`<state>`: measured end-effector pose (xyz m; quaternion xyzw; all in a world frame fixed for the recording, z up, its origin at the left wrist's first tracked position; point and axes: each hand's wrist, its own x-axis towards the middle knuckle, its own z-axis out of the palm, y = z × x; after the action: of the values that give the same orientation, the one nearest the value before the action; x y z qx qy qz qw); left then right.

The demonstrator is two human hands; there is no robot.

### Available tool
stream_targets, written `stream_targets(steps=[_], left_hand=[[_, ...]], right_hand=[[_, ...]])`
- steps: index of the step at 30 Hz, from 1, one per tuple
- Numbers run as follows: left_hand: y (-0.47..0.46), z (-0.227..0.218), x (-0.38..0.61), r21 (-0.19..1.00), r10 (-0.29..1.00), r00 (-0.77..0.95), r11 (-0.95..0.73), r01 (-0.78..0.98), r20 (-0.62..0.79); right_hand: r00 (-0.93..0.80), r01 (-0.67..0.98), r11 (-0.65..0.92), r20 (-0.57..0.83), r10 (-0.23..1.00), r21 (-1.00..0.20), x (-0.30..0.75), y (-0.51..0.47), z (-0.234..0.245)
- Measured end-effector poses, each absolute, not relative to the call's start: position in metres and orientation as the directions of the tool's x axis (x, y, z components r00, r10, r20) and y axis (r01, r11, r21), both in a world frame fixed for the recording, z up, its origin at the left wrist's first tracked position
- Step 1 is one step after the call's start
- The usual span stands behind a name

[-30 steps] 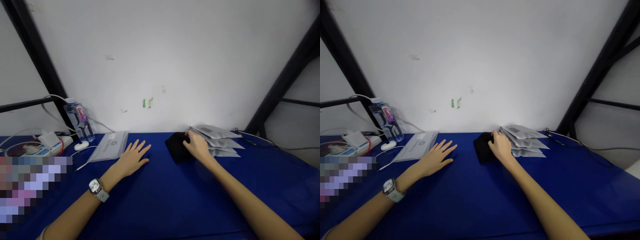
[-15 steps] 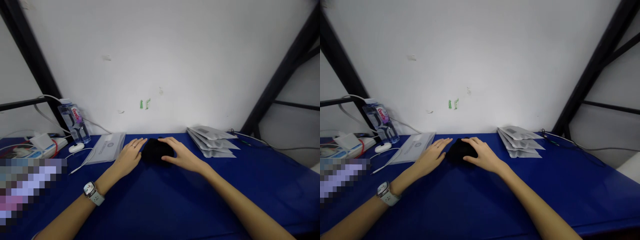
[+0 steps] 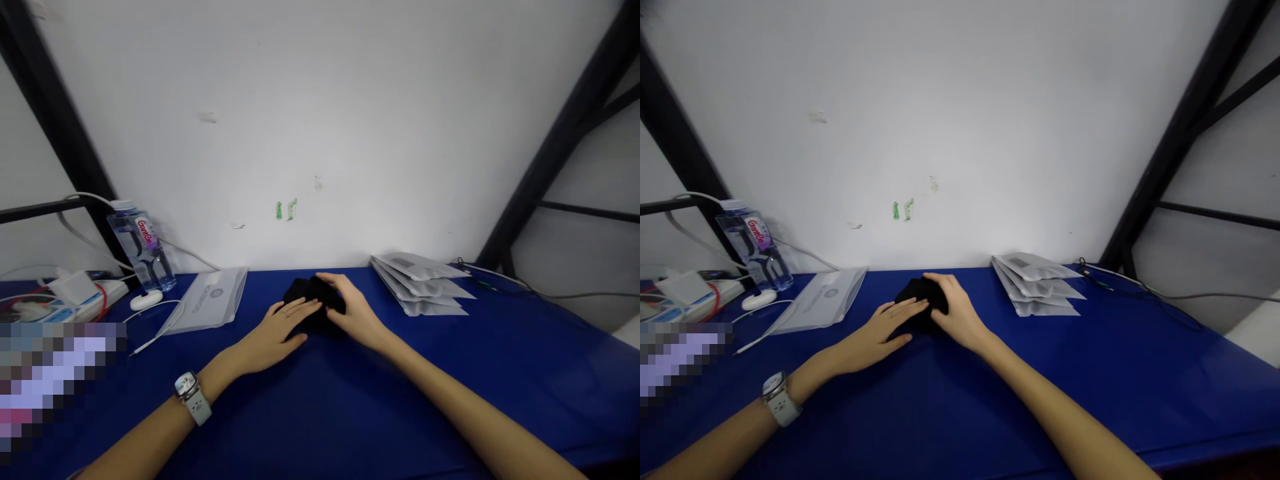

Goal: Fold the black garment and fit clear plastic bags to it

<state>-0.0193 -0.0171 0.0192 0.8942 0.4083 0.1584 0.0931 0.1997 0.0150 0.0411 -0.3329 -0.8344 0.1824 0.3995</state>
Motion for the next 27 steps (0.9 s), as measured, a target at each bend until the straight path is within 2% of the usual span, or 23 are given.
stream_targets(steps=[4, 7, 9, 11, 14, 16, 19, 23, 25, 27], left_hand=[[-0.011, 0.018, -0.027, 0.143, 0.781, 0.574, -0.615, 0.775, 0.246], [-0.008, 0.019, -0.031, 0.06, 0.813, 0.496, -0.536, 0.842, 0.306], [-0.006, 0.019, -0.031, 0.055, 0.837, 0.423, -0.469, 0.882, 0.348], [-0.005, 0.02, -0.032, 0.102, 0.854, 0.361, -0.425, 0.899, 0.375], [-0.002, 0.02, -0.034, 0.208, 0.875, 0.291, -0.39, 0.897, 0.387], [0.0, 0.022, -0.037, 0.247, 0.876, 0.253, -0.374, 0.894, 0.411], [0.0, 0.032, -0.045, 0.251, 0.857, 0.128, -0.284, 0.926, 0.499], [-0.001, 0.048, -0.059, 0.27, 0.828, -0.154, 0.003, 0.963, 0.539], [-0.002, 0.051, -0.063, 0.241, 0.815, -0.174, 0.044, 0.97, 0.552], [-0.001, 0.049, -0.065, 0.159, 0.826, -0.062, -0.033, 0.987, 0.561]], right_hand=[[-0.217, 0.596, 0.563, 0.56, 0.799, -0.572, 0.225, 0.035, 0.049], [-0.153, 0.787, 0.429, 0.533, 0.832, -0.444, 0.241, 0.045, 0.049], [-0.181, 0.853, 0.403, 0.536, 0.824, -0.332, 0.245, 0.045, 0.049], [-0.301, 0.843, 0.477, 0.515, 0.803, -0.25, 0.244, 0.042, 0.048], [-0.57, 0.73, 0.663, 0.389, 0.724, -0.165, 0.237, 0.036, 0.045], [-0.651, 0.7, 0.703, 0.291, 0.701, -0.126, 0.234, 0.035, 0.043], [-0.634, 0.751, 0.657, 0.207, 0.745, -0.061, 0.237, 0.037, 0.043], [-0.57, 0.819, 0.574, 0.145, 0.809, 0.013, 0.249, 0.041, 0.051], [-0.546, 0.836, 0.548, 0.12, 0.829, 0.016, 0.255, 0.041, 0.056], [-0.531, 0.844, 0.536, 0.109, 0.84, -0.017, 0.259, 0.041, 0.06]])
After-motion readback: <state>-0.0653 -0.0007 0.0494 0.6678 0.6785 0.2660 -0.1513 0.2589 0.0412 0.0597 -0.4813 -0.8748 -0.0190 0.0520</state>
